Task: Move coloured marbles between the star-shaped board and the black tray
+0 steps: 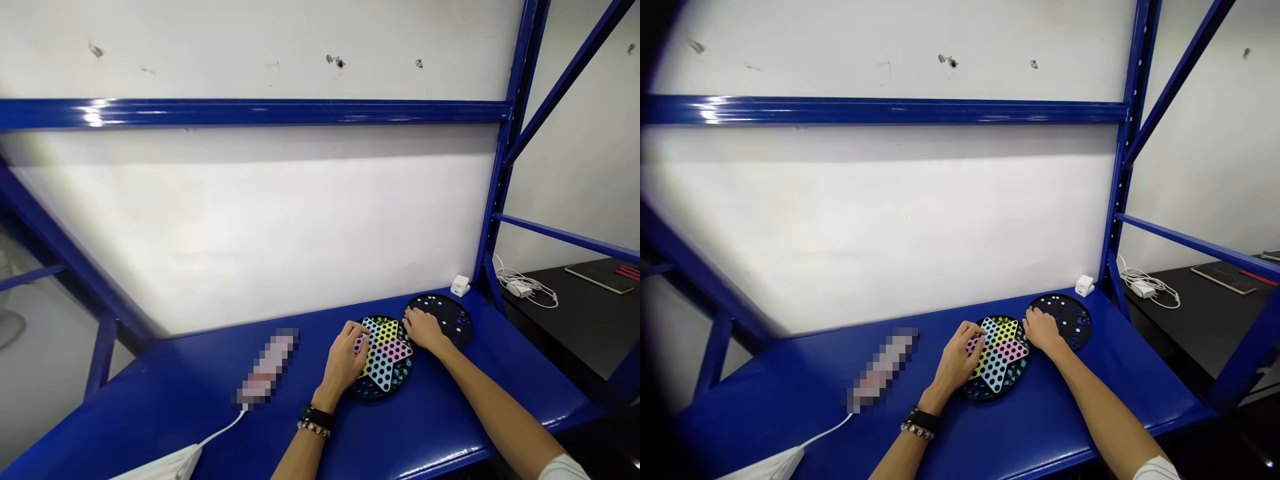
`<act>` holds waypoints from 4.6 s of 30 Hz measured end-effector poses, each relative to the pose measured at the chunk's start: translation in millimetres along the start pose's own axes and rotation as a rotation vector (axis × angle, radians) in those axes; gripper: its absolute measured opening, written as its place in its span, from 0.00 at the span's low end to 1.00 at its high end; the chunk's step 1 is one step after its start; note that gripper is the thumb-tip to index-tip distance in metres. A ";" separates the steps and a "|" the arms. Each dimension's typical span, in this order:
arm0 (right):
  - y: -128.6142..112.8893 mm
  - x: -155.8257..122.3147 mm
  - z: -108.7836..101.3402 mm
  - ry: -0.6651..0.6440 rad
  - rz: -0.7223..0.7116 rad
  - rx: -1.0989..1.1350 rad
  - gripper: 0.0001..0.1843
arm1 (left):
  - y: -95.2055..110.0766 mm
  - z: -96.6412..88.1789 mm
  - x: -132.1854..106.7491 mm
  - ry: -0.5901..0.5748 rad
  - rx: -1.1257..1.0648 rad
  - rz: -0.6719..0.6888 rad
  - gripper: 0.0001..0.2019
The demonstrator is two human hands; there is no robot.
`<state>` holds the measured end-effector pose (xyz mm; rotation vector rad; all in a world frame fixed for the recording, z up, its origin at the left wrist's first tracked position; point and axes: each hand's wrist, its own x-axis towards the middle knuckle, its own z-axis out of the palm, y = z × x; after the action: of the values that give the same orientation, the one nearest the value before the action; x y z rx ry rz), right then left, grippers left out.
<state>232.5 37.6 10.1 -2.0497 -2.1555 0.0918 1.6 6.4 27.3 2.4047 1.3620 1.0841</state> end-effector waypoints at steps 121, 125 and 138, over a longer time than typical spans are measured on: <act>-21.1 -10.0 9.5 0.081 0.091 0.081 0.24 | 0.4 2.3 -0.1 0.138 -0.018 -0.002 0.09; -19.7 -8.3 15.3 0.118 0.102 0.160 0.23 | -0.3 2.4 0.0 0.147 -0.021 -0.002 0.09; 26.8 15.1 -0.3 0.270 0.294 1.019 0.26 | 4.9 -2.3 0.5 0.133 0.014 0.015 0.09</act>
<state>258.3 54.0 7.3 -1.5801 -1.2012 0.7265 3.5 3.6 31.6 2.3951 1.3975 1.2623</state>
